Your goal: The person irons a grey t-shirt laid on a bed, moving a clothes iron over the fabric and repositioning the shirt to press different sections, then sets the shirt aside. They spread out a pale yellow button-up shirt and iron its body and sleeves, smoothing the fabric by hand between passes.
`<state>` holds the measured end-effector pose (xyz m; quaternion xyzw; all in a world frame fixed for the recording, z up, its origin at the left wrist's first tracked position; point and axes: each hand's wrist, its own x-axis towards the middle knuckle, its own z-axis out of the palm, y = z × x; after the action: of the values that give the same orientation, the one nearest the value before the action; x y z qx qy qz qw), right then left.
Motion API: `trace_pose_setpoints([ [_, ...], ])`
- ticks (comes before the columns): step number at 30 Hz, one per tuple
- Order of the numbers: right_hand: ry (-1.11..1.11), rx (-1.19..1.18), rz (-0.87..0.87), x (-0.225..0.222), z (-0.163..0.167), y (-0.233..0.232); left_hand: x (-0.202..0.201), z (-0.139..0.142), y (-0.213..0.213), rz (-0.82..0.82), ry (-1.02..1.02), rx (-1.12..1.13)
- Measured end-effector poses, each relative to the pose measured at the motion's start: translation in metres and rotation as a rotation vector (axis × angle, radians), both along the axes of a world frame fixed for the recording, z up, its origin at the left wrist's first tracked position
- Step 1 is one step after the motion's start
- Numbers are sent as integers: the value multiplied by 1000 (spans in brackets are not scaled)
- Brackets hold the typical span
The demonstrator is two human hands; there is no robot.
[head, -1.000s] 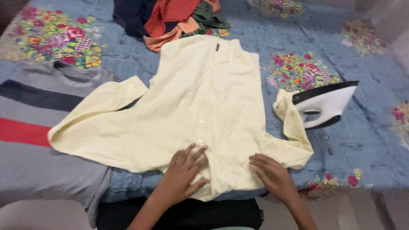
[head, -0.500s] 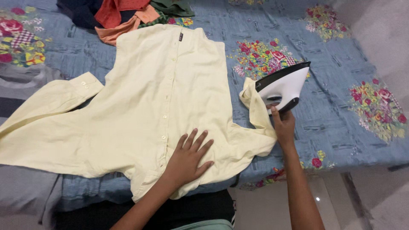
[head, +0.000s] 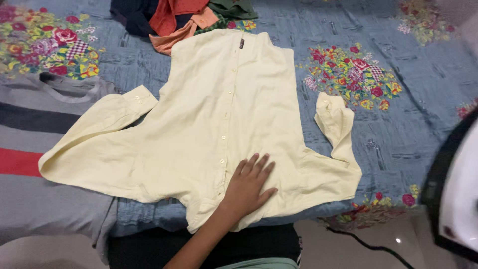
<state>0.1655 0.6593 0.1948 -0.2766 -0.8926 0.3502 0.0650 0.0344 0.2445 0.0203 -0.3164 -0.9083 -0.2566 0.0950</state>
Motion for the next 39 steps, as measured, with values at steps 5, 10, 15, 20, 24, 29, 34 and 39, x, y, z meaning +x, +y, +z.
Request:
trace_pose_setpoints([
  [5,-64,-335,221,-51,-17,-114,-5,2,-13,268,33,-41],
  [10,-168,-299,561,-133,-70,-176,-1,-2,-32,250,21,25],
  [15,-303,5,484,-141,-66,-140,-4,-1,-34,240,53,69],
  [20,-148,-49,402,-148,-67,-115,-4,6,-32,258,44,77],
  [24,-38,-273,418,-172,-70,-145,-47,11,-29,205,-204,-164],
  [29,-74,-98,614,-209,-80,-195,-111,-9,-40,218,81,-43],
  [34,-71,346,623,-246,-97,-163,-113,-32,-45,233,104,-5],
  [39,-91,118,388,-284,-96,-106,-110,-11,-44,251,59,-75],
])
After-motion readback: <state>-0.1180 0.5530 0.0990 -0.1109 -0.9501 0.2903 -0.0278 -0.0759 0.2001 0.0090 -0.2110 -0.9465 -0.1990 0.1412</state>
